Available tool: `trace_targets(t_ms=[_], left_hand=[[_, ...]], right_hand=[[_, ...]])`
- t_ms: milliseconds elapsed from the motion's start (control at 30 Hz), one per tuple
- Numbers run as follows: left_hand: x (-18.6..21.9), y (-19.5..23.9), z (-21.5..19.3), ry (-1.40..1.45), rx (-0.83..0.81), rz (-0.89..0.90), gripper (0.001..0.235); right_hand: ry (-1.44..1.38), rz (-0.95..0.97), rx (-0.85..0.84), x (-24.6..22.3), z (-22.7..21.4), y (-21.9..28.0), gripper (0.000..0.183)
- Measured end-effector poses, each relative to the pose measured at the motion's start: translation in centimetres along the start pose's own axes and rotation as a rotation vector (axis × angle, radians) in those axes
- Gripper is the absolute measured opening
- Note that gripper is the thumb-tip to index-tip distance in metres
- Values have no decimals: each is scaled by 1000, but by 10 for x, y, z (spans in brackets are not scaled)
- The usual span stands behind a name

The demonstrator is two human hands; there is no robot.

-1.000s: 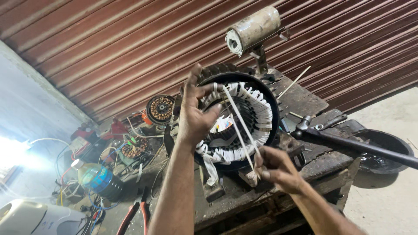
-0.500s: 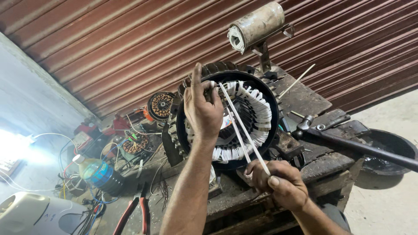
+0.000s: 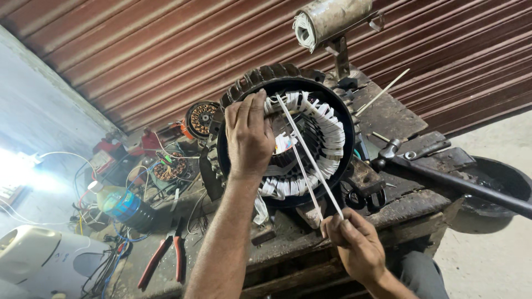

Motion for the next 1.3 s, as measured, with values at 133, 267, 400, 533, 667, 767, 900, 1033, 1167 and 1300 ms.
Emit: trace_targets(t_ms=[133, 267, 400, 533, 667, 767, 900, 1033, 1167, 1300], left_hand=[[-2, 2, 11, -143, -24, 5, 33], [-1, 6, 15, -240, 22, 62, 25], [-3, 10, 18, -304, 3, 59, 26], [4, -3, 8, -342, -23, 151, 32], [11, -8, 9, -352, -42, 164, 28], [6, -11, 13, -409, -88, 172, 26], [-3, -6, 19, -397, -93, 154, 24], [-10, -6, 30, -355, -61, 177, 23], [-18, -15, 12, -337, -103, 195, 29], [19, 2, 5, -201, -59, 292, 28]], right_hand=[[-48, 8, 20, 8, -1, 1, 24], [-146, 99, 75, 21, -8, 5, 23], [-236, 109, 103, 22, -8, 9, 21], [-203, 129, 100, 7, 6, 5, 23], [-186, 138, 86, -6, 13, 6, 25], [-196, 148, 83, -3, 15, 4, 23], [-224, 180, 133, 7, 4, 8, 21], [-229, 185, 175, 10, 0, 15, 17], [-154, 127, 119, -7, 23, -6, 23], [-217, 111, 84, -35, 11, 2, 27]])
Point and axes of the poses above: each hand's wrist, its own y-axis away from the middle knuckle, its own z-axis out of the palm, x = y × z, the point moved 9 cm from there along -y, towards the middle knuckle, and after that the axes turned 5 degrees about z, right-handed, at the moved point
